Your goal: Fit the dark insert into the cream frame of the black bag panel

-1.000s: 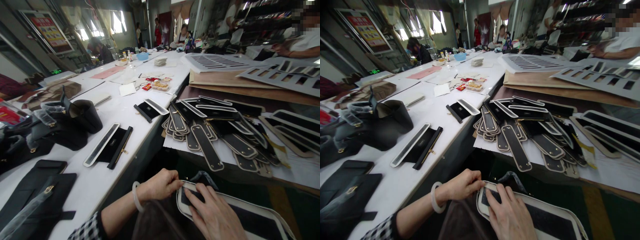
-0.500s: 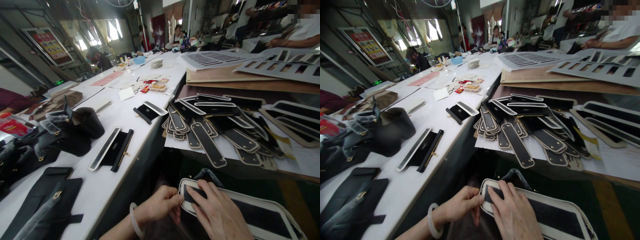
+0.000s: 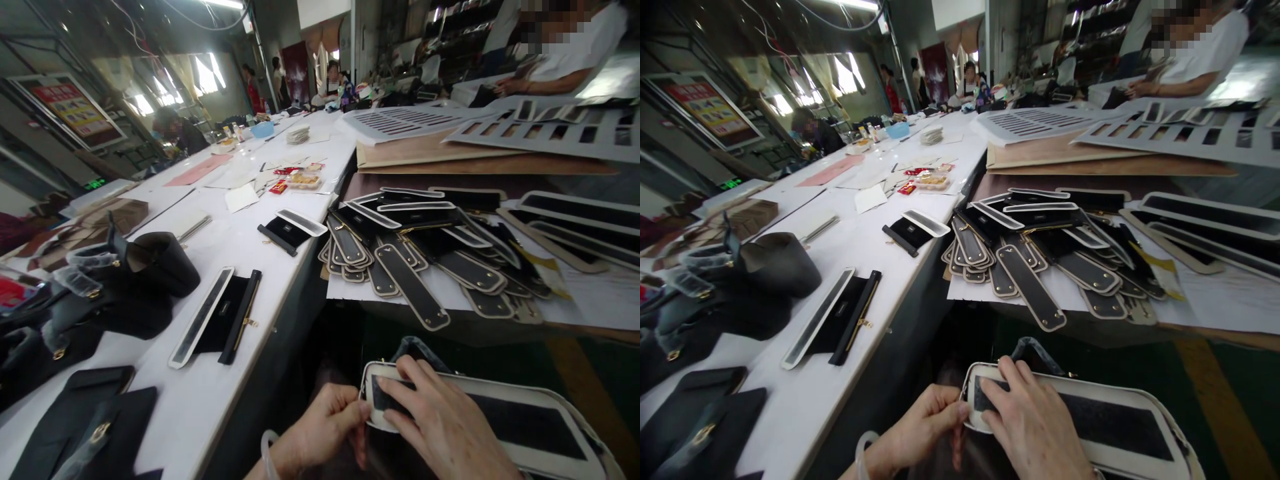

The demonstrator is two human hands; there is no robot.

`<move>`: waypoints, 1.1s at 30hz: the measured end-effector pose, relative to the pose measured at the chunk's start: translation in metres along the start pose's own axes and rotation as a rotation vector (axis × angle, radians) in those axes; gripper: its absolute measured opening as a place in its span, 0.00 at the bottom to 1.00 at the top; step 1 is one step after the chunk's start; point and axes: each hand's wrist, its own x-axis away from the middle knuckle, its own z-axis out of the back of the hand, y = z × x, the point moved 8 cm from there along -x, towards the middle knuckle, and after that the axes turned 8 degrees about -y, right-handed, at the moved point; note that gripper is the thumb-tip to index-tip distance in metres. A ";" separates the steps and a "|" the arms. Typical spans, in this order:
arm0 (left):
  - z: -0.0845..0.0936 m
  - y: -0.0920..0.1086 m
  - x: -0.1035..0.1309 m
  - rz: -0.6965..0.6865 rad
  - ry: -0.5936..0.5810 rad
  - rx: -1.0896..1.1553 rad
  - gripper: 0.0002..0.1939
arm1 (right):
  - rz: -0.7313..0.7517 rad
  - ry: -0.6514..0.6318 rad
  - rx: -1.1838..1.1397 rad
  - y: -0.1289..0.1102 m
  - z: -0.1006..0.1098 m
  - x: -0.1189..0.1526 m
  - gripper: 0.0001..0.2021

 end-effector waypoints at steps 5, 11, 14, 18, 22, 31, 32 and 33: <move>0.001 0.008 0.003 -0.001 0.038 -0.056 0.26 | -0.003 -0.010 0.004 -0.002 0.001 -0.002 0.23; -0.003 0.032 0.012 -0.024 0.146 -0.373 0.22 | 0.030 0.013 0.051 -0.002 -0.003 0.002 0.23; -0.001 0.031 0.011 -0.092 0.200 -0.358 0.23 | 0.022 0.035 0.054 0.001 -0.006 0.004 0.24; 0.009 0.019 -0.002 -0.140 0.271 -0.099 0.25 | 0.012 0.038 0.042 0.003 -0.007 0.006 0.23; 0.014 0.027 -0.015 0.025 0.273 -0.279 0.25 | 0.000 0.081 -0.005 0.003 -0.001 0.007 0.22; 0.008 0.058 -0.006 -0.013 0.253 -0.653 0.19 | -0.025 0.103 -0.046 0.004 -0.003 0.006 0.24; 0.009 0.055 -0.006 -0.012 0.268 -0.632 0.19 | -0.024 0.093 -0.049 0.004 -0.004 0.006 0.22; 0.011 0.054 -0.006 -0.013 0.281 -0.614 0.20 | -0.022 0.081 -0.048 0.003 -0.004 0.005 0.22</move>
